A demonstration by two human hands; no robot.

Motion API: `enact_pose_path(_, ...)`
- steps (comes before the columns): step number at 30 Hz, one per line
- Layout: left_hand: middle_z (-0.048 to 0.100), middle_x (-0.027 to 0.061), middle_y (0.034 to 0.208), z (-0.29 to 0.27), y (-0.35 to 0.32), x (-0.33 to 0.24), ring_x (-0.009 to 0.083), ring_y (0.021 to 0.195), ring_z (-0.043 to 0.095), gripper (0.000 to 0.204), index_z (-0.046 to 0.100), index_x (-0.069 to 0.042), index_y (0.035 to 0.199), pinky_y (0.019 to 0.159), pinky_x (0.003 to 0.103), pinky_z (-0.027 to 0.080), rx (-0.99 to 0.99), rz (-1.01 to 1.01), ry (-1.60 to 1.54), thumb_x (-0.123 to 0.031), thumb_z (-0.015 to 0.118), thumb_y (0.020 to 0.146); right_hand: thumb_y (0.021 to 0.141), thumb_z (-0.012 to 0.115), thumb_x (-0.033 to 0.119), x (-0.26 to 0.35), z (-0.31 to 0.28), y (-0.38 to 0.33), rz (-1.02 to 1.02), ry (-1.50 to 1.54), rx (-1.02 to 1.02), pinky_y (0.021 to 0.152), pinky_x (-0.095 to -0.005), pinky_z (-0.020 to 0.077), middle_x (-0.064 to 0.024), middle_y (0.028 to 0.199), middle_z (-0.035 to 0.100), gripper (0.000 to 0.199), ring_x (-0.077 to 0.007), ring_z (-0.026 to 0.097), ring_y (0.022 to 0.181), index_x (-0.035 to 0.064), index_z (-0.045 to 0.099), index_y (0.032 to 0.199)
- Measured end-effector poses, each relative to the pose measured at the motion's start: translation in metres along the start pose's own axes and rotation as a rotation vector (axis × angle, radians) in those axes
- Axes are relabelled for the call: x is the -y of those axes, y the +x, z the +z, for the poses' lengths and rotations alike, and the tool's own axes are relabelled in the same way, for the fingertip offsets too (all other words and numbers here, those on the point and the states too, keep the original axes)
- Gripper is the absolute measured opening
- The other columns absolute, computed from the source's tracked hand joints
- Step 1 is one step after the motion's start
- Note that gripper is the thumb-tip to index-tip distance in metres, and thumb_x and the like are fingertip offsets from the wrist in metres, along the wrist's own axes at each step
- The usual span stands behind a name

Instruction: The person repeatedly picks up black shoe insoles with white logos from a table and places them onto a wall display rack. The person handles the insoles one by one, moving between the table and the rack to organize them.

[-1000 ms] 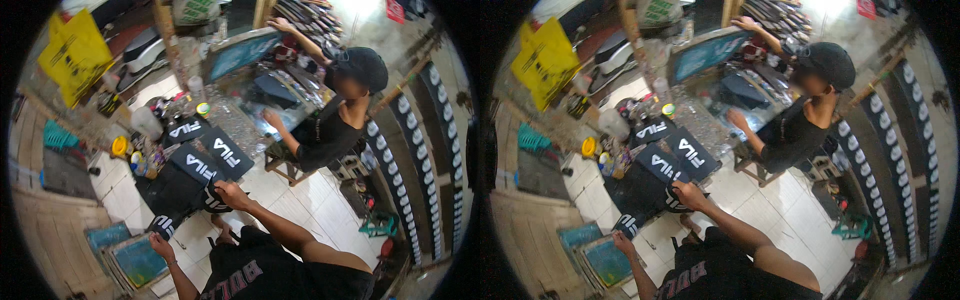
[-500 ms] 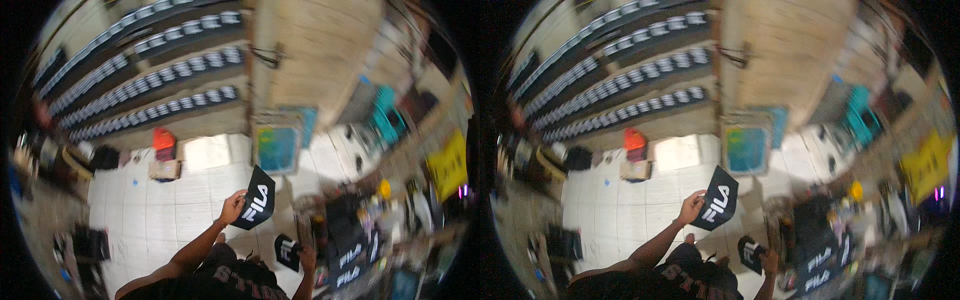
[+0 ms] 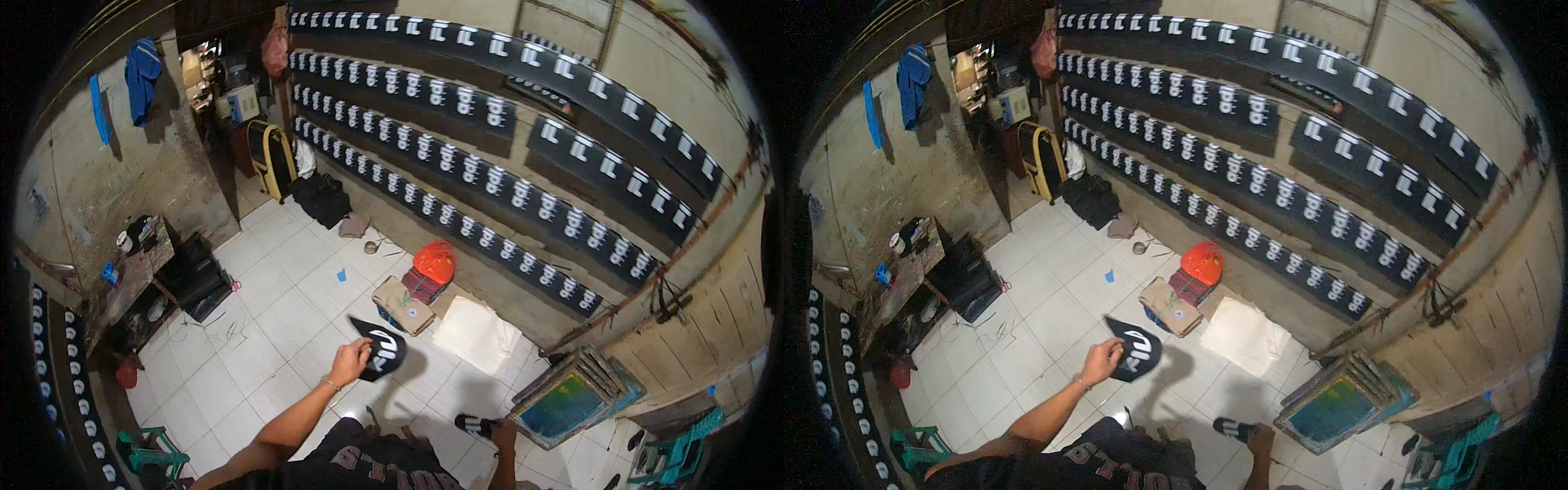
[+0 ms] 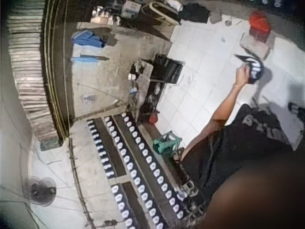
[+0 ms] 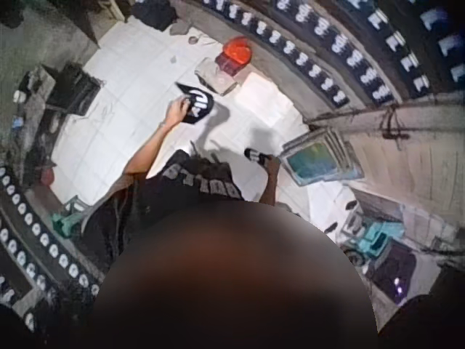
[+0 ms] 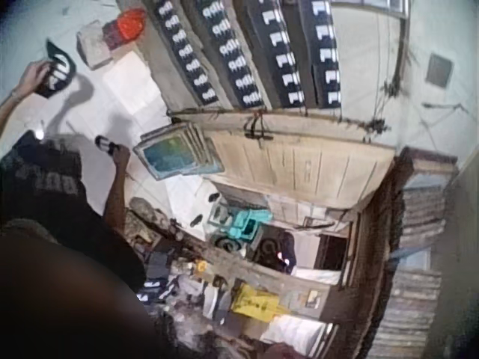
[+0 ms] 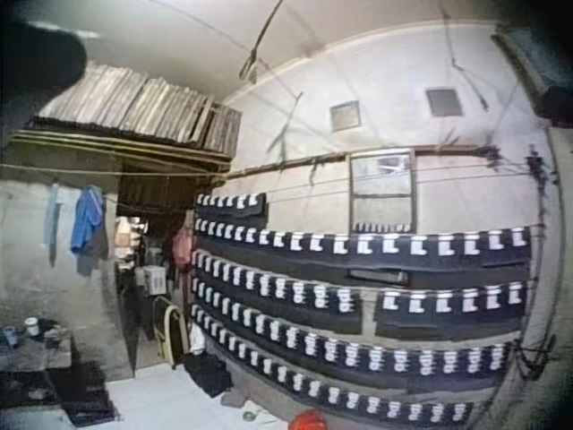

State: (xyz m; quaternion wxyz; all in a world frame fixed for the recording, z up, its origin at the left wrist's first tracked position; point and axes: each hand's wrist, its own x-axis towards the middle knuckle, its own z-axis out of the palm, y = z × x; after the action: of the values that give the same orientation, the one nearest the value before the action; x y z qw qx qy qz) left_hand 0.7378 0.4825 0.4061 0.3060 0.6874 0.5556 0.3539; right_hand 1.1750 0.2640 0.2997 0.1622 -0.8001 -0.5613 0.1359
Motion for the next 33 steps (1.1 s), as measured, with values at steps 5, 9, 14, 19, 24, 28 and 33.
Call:
enact_pose_path(5, 0.062, 0.0230, 0.075, -0.061, 0.085, 0.092, 0.0386, 0.068, 0.062, 0.017, 0.064, -0.002, 0.094, 0.063, 0.045, 0.050, -0.066, -0.070, 0.244, -0.013, 0.056, 0.083, 0.069, 0.062, 0.010, 0.123, -0.009, 0.149, 0.031, 0.404, 0.041, 0.065, -0.0355, 0.0505, -0.0181, 0.076, 0.067, 0.024, -0.0284, 0.065, 0.069, 0.0009, 0.069, 0.090)
enact_pose_path(9, 0.060, 0.0243, 0.070, -0.100, 0.149, 0.160, 0.0421, 0.065, 0.059, 0.013, 0.064, -0.001, 0.080, 0.061, 0.048, 0.048, -0.142, -0.134, 0.450, -0.011, 0.055, 0.080, 0.072, 0.064, 0.012, 0.197, 0.016, 0.272, -0.001, 0.308, 0.070, 0.063, -0.0333, 0.0495, -0.0162, 0.074, 0.067, 0.020, -0.0244, 0.065, 0.066, 0.0012, 0.069, 0.088)
enact_pose_path(14, 0.064, 0.0218, 0.073, -0.152, 0.254, 0.191, 0.0361, 0.066, 0.063, 0.011, 0.066, 0.001, 0.083, 0.064, 0.042, 0.051, -0.377, -0.219, 0.341, -0.005, 0.058, 0.077, 0.072, 0.066, 0.012, 0.321, 0.031, 0.446, -0.362, 0.207, -0.056, 0.060, -0.0380, 0.0472, -0.0193, 0.067, 0.061, 0.013, -0.0327, 0.062, 0.064, 0.0017, 0.067, 0.079)
enact_pose_path(19, 0.066, 0.0200, 0.074, -0.206, 0.373, 0.192, 0.0294, 0.066, 0.066, 0.014, 0.066, 0.003, 0.087, 0.063, 0.036, 0.051, -0.628, -0.180, 0.159, -0.005, 0.058, 0.081, 0.075, 0.068, 0.012, 0.492, -0.033, 0.608, -0.370, 0.508, -0.054, 0.050, -0.0317, 0.0401, -0.0107, 0.055, 0.052, 0.018, -0.0143, 0.051, 0.052, -0.0013, 0.058, 0.068)
enact_pose_path(24, 0.065, 0.0160, 0.069, -0.243, 0.495, 0.218, 0.0181, 0.060, 0.062, 0.014, 0.065, 0.004, 0.087, 0.058, 0.030, 0.049, -0.711, -0.136, 0.000, -0.007, 0.058, 0.083, 0.083, 0.061, 0.013, 0.665, -0.133, 0.721, -0.608, 0.689, -0.139, 0.057, -0.0273, 0.0417, -0.0030, 0.059, 0.056, 0.017, -0.0091, 0.048, 0.059, -0.0031, 0.060, 0.077)
enact_pose_path(28, 0.063, 0.0099, 0.064, -0.272, 0.600, 0.255, 0.0118, 0.058, 0.057, 0.014, 0.066, 0.005, 0.088, 0.054, 0.027, 0.045, -0.636, -0.072, -0.110, -0.007, 0.059, 0.083, 0.085, 0.060, 0.013, 0.789, -0.222, 0.775, -0.797, 0.691, -0.434, 0.052, -0.0227, 0.0383, 0.0027, 0.065, 0.056, 0.015, -0.0056, 0.047, 0.058, -0.0010, 0.065, 0.083)
enact_pose_path(33, 0.063, 0.0086, 0.067, -0.306, 0.711, 0.287, 0.0110, 0.062, 0.057, 0.013, 0.065, 0.006, 0.089, 0.058, 0.026, 0.045, -0.554, -0.069, -0.218, -0.004, 0.060, 0.081, 0.085, 0.060, 0.017, 0.907, -0.364, 0.818, -1.002, 0.615, -0.894, 0.066, -0.0246, 0.0467, -0.0051, 0.080, 0.066, 0.025, -0.0098, 0.058, 0.072, -0.0002, 0.067, 0.100)
